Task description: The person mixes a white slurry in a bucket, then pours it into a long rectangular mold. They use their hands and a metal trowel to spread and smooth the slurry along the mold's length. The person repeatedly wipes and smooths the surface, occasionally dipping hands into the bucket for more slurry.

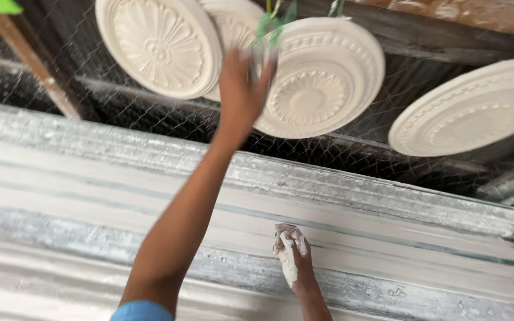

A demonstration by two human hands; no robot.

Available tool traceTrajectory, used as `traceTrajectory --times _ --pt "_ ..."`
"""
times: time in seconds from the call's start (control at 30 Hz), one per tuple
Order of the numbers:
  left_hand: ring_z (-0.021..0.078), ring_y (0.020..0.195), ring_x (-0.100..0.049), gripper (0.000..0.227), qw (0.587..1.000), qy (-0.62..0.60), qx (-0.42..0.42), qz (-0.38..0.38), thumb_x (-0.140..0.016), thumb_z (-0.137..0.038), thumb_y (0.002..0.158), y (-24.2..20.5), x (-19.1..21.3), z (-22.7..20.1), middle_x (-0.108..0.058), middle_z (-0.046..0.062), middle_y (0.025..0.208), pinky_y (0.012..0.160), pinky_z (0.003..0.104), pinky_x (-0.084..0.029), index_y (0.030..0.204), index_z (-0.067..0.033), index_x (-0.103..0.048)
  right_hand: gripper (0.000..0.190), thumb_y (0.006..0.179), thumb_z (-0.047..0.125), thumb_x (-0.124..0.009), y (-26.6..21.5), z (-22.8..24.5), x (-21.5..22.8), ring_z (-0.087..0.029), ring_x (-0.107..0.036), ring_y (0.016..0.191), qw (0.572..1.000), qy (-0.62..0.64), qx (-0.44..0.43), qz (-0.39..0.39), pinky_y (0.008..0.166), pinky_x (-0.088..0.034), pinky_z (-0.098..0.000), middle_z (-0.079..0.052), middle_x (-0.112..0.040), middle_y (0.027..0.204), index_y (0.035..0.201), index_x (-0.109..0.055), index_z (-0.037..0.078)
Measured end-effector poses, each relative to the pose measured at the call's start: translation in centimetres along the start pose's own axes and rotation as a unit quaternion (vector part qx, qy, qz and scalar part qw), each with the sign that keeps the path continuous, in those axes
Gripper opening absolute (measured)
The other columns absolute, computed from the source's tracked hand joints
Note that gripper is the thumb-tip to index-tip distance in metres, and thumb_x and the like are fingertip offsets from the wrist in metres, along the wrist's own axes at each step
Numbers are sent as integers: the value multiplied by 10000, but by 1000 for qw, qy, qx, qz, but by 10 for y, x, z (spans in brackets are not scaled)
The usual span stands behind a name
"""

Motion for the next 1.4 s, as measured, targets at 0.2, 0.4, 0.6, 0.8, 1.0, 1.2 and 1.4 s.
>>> traceTrajectory --times 0.2,0.4,0.6,0.8,1.0,1.2,1.4 --pt "97 630 -488 242 798 -200 492 284 -633 -191 1020 -268 188 -60 -572 15 681 571 285 -439 895 16 -653 515 1019 136 -586 -32 -55 8 -161 -530 918 985 -152 -62 62 838 -465 -318 -74 -567 1023 1507 -478 12" --pt "130 648 -541 218 787 -67 560 251 -683 -153 971 -355 353 -84 -605 91 760 610 348 -485 895 51 -668 496 991 142 -570 -72 -159 -47 -174 -612 1186 924 -215 -184 256 1015 -497 -342 -64 -594 1376 1452 -455 -2" --pt "143 684 -622 162 771 30 609 183 -737 -129 890 -359 486 -52 -667 121 838 655 342 -518 958 18 -743 354 981 138 -647 -92 -247 -161 -157 -668 1126 833 -369 -278 304 998 -508 -322 -89 -705 1209 1318 -555 77" --pt "79 816 -630 161 742 -106 662 11 -707 -77 932 -350 634 29 -695 59 891 727 283 -538 1053 18 -659 250 908 133 -713 -114 -331 -350 -197 -711 1035 768 -467 -168 405 940 -534 -367 -103 -747 1063 1142 -660 62" --pt "58 754 -598 120 735 -145 659 -62 -683 -35 959 -312 738 106 -688 20 848 654 269 -514 1028 54 -640 308 916 178 -676 -131 -412 -497 -352 -576 1148 655 -573 -76 487 1007 -479 -458 -211 -563 1290 1174 -631 17" --pt "75 692 -564 105 754 -69 653 3 -687 -53 948 -285 807 186 -678 42 779 619 288 -494 990 43 -687 732 857 342 -721 -113 -493 -584 -508 -266 1383 470 -684 -40 556 1089 -285 -648 -307 -295 1513 1413 -455 -52" --pt "101 695 -628 171 755 0 655 15 -709 -87 922 -262 878 287 -736 92 801 626 295 -531 1024 51 -708 824 868 471 -740 -64 -588 -674 -552 -141 1493 394 -719 -51 571 1183 -224 -662 -338 -196 1600 1463 -448 -19"
Point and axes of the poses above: each hand's wrist, its own y-axis towards the middle knuckle, its own x-axis out of the back of the hand, z = x × y, the point moved 1 cm from there along y, towards the middle knuckle
